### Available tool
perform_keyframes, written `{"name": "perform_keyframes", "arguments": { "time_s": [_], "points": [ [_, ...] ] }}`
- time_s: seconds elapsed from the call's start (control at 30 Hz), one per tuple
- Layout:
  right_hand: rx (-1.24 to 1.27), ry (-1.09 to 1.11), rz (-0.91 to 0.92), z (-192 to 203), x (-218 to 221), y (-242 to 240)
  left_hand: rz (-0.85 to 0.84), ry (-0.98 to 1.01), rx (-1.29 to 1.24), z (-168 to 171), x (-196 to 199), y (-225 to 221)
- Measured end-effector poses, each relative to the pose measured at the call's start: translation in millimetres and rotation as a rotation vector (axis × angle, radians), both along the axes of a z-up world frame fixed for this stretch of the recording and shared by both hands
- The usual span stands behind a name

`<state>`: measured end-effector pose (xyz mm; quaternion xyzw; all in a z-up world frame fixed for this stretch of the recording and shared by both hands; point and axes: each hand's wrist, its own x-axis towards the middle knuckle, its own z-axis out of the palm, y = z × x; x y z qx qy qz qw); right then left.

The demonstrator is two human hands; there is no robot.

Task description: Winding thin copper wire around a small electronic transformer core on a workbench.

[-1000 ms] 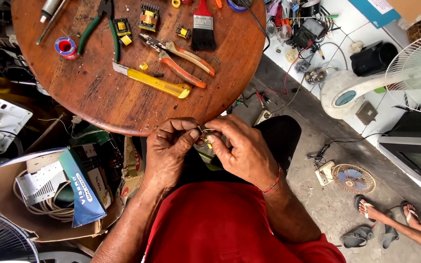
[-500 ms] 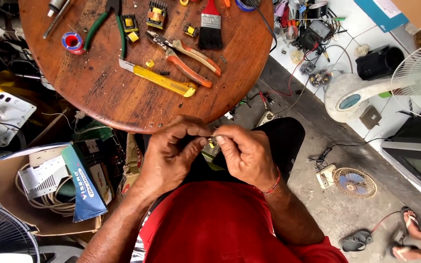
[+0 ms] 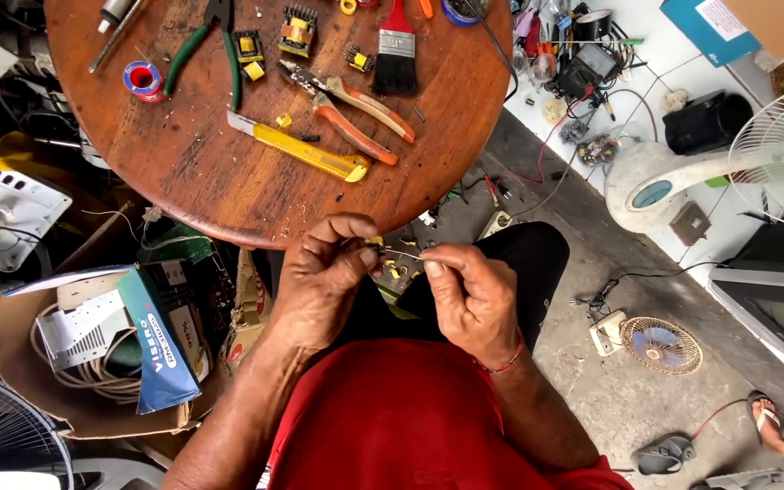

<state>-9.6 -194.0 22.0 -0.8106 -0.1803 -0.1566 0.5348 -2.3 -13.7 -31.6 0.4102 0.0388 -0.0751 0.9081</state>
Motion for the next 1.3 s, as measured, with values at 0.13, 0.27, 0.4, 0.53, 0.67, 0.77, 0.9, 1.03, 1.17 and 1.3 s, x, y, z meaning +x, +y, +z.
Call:
{"name": "perform_keyframes", "arguments": {
  "time_s": [0.13,0.27,0.4,0.53,0.67,0.77,0.9,1.03,1.17,1.3],
  "points": [
    [0.008,-0.015,-0.005,4,5,3,-0.105,-0.129,0.292,16,1,10],
    [-0.014,-0.013,0.000,5,5,5,-0.050,-0.224,0.396,13,-3,8],
    [-0.006,-0.033,-0.122,4,-2,-2,0.165,-0.188,0.368,13,2,23],
    [0.034,-0.072,-0.184,12,-10,-12,0.372,-0.047,0.008,4,13,33],
    [0.028,-0.009,-0.106,-3,4,-22,0.274,0.012,-0.171,18,12,27],
    [0.127,0.040,-0.189,5,24,-46,0.208,0.053,-0.145,12,10,28],
    [0.084,-0.103,-0.265,26,65,-113,0.241,0.076,0.007,-10,1,38],
    [-0.140,-0.290,-0.254,19,101,-188,0.187,0.182,0.057,-24,-14,42],
    [-0.329,-0.264,-0.313,3,116,-254,0.118,0.220,0.153,-46,-30,23],
    [-0.400,-0.233,-0.384,-54,145,-330,0.016,0.368,0.236,-59,-38,-4]
  ]
}}
